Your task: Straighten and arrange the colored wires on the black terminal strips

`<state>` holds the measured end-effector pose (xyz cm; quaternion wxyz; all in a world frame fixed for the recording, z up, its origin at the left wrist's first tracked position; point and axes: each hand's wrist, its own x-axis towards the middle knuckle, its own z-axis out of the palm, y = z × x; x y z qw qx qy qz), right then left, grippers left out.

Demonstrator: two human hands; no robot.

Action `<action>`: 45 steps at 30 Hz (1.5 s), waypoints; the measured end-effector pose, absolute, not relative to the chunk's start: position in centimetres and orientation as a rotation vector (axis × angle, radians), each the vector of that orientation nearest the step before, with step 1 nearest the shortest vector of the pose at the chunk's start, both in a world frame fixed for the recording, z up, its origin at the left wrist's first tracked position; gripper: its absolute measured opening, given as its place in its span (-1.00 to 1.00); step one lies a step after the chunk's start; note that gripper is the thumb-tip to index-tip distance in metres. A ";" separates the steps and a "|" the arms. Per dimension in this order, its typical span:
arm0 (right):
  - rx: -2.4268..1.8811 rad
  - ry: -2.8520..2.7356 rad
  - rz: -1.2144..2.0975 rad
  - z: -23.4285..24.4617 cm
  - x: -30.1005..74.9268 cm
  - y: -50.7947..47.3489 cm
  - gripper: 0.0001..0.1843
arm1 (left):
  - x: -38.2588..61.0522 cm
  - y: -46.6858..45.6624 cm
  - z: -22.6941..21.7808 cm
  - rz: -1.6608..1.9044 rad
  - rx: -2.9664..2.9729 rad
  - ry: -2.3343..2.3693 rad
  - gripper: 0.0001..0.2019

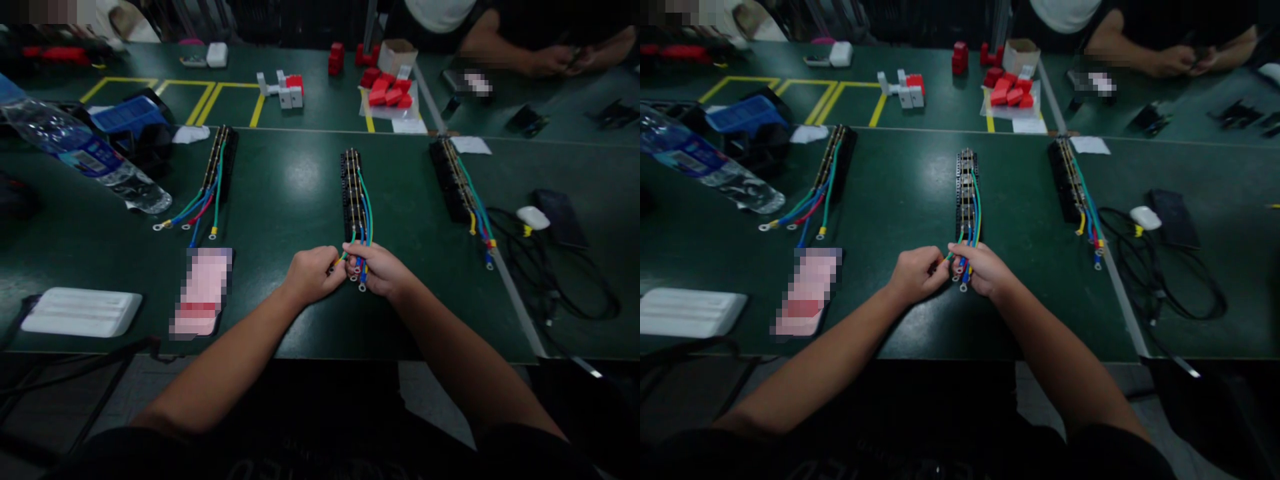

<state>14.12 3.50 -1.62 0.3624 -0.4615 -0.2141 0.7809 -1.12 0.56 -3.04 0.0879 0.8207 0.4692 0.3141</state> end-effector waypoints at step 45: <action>-0.951 -0.621 2.164 -1.8 15.6 4.0 -0.78 | -0.9 1.1 -3.2 0.940 2.497 1.353 -0.75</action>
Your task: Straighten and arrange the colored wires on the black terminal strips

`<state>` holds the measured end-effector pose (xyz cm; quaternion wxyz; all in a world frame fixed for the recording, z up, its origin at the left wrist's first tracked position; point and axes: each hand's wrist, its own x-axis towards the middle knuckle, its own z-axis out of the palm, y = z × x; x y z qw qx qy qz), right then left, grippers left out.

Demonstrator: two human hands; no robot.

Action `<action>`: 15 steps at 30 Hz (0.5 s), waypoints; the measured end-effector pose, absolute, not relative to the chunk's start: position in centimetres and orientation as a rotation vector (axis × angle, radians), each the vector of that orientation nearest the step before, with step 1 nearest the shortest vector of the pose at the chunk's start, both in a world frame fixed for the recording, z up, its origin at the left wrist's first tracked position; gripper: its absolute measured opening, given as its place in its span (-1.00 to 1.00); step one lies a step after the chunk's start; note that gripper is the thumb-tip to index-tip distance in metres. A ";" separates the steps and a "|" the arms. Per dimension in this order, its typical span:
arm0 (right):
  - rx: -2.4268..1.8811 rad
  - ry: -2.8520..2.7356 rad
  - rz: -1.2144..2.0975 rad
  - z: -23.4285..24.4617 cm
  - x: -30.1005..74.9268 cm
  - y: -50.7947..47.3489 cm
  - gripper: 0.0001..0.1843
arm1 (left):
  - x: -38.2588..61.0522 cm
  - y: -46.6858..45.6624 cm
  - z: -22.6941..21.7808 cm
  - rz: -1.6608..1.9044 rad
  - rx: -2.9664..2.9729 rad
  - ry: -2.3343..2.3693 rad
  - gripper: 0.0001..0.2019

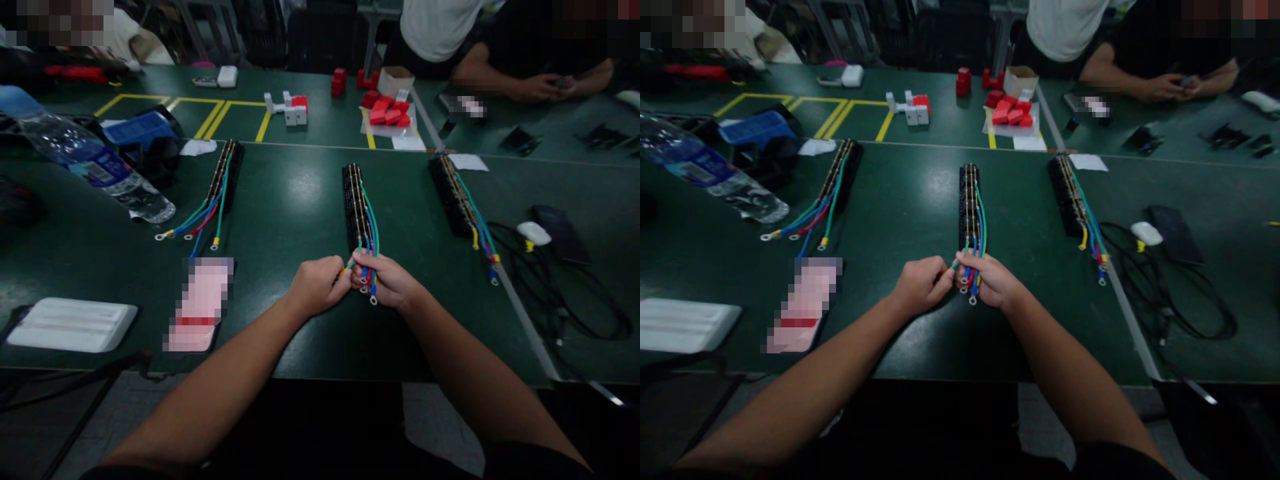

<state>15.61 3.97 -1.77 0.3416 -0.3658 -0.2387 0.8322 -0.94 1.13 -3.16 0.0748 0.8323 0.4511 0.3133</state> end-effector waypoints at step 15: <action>-0.978 -0.656 2.108 -2.0 15.7 3.7 -0.78 | -0.8 1.3 -3.0 0.999 2.556 1.317 -0.73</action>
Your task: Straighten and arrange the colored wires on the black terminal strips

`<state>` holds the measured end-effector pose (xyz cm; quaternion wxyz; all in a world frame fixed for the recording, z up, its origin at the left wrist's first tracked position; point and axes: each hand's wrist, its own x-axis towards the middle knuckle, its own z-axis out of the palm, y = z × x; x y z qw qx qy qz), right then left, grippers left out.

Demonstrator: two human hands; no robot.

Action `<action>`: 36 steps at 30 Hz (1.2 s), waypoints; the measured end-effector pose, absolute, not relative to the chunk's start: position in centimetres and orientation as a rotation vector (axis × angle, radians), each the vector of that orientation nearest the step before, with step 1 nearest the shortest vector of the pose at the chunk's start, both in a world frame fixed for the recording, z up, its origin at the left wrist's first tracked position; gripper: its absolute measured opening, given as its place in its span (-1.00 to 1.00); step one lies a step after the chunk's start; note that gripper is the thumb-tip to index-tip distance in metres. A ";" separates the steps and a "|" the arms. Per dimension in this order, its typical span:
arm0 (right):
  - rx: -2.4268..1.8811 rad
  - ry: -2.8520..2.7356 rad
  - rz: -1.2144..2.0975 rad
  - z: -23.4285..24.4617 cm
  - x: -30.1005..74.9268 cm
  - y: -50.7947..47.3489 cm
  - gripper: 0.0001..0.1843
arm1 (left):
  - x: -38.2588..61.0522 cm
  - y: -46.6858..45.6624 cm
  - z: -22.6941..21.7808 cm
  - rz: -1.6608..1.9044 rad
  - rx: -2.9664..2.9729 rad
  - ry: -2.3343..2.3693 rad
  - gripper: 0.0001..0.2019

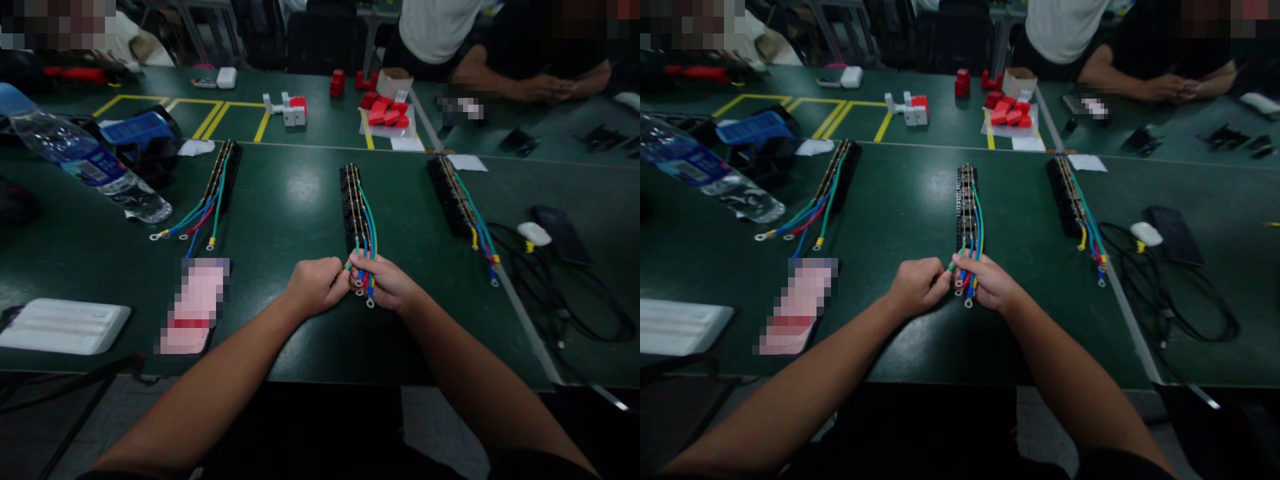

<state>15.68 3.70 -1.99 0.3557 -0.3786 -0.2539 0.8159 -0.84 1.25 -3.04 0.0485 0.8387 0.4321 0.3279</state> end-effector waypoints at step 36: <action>-0.975 -0.694 2.113 -1.5 15.7 3.6 -0.68 | -1.1 2.0 0.7 0.584 2.573 1.219 -0.76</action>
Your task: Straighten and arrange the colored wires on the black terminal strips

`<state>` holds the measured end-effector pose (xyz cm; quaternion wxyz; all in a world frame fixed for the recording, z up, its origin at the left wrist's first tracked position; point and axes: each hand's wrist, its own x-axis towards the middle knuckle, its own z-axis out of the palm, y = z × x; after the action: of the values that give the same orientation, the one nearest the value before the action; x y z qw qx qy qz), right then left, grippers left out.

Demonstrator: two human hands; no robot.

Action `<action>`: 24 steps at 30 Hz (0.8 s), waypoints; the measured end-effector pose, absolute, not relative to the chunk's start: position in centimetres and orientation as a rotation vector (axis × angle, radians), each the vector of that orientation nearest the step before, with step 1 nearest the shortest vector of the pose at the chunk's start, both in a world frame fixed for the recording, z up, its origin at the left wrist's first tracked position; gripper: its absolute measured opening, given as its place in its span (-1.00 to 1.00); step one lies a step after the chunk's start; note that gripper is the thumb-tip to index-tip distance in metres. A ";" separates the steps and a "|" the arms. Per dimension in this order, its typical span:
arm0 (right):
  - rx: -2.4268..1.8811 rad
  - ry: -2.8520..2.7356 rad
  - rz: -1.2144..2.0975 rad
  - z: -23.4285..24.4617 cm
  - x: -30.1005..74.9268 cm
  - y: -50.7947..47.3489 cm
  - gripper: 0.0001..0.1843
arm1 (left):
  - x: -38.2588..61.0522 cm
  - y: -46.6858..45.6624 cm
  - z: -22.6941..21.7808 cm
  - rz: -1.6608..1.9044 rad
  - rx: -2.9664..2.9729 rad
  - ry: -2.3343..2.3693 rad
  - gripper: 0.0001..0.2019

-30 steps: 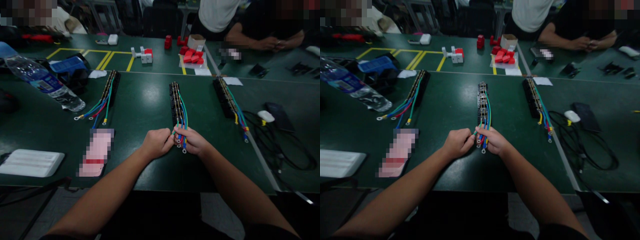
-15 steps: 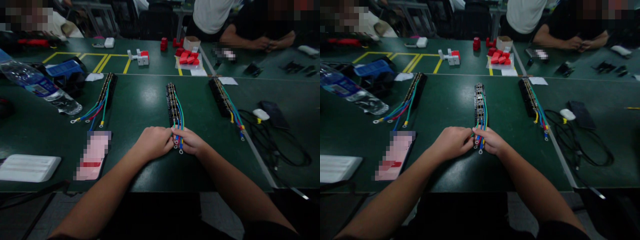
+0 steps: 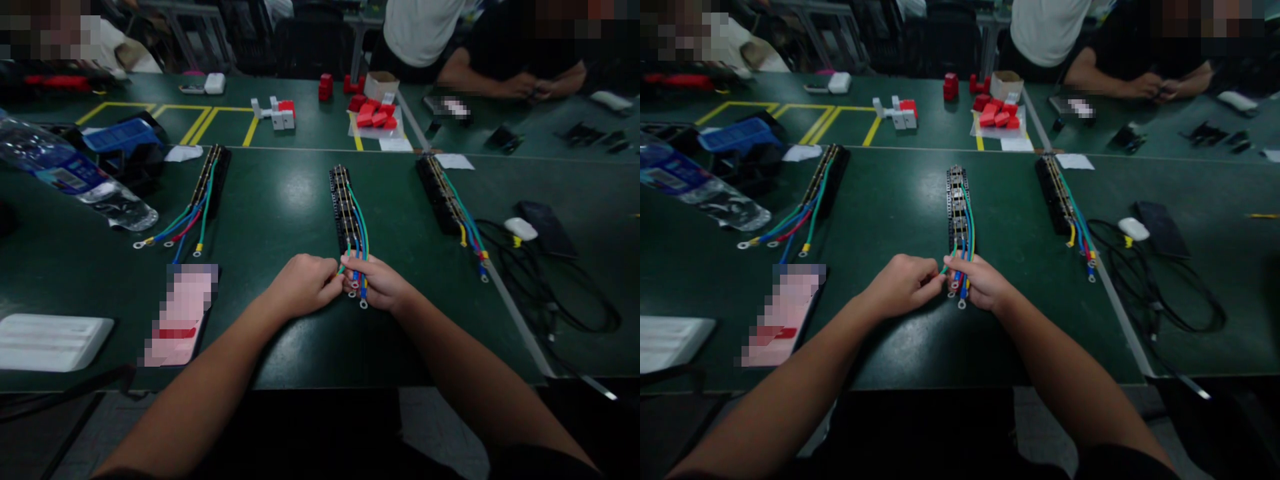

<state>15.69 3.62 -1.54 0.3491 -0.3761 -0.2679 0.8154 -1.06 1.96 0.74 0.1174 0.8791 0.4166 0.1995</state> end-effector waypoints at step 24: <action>-1.000 -0.818 2.133 -1.8 16.2 3.9 -0.70 | -1.2 1.1 -1.3 0.788 2.601 1.214 -0.71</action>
<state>16.17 3.91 -1.82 0.3184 -0.3803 -0.3108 0.8108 -1.24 1.08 -1.30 0.0825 0.8708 0.4064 0.2639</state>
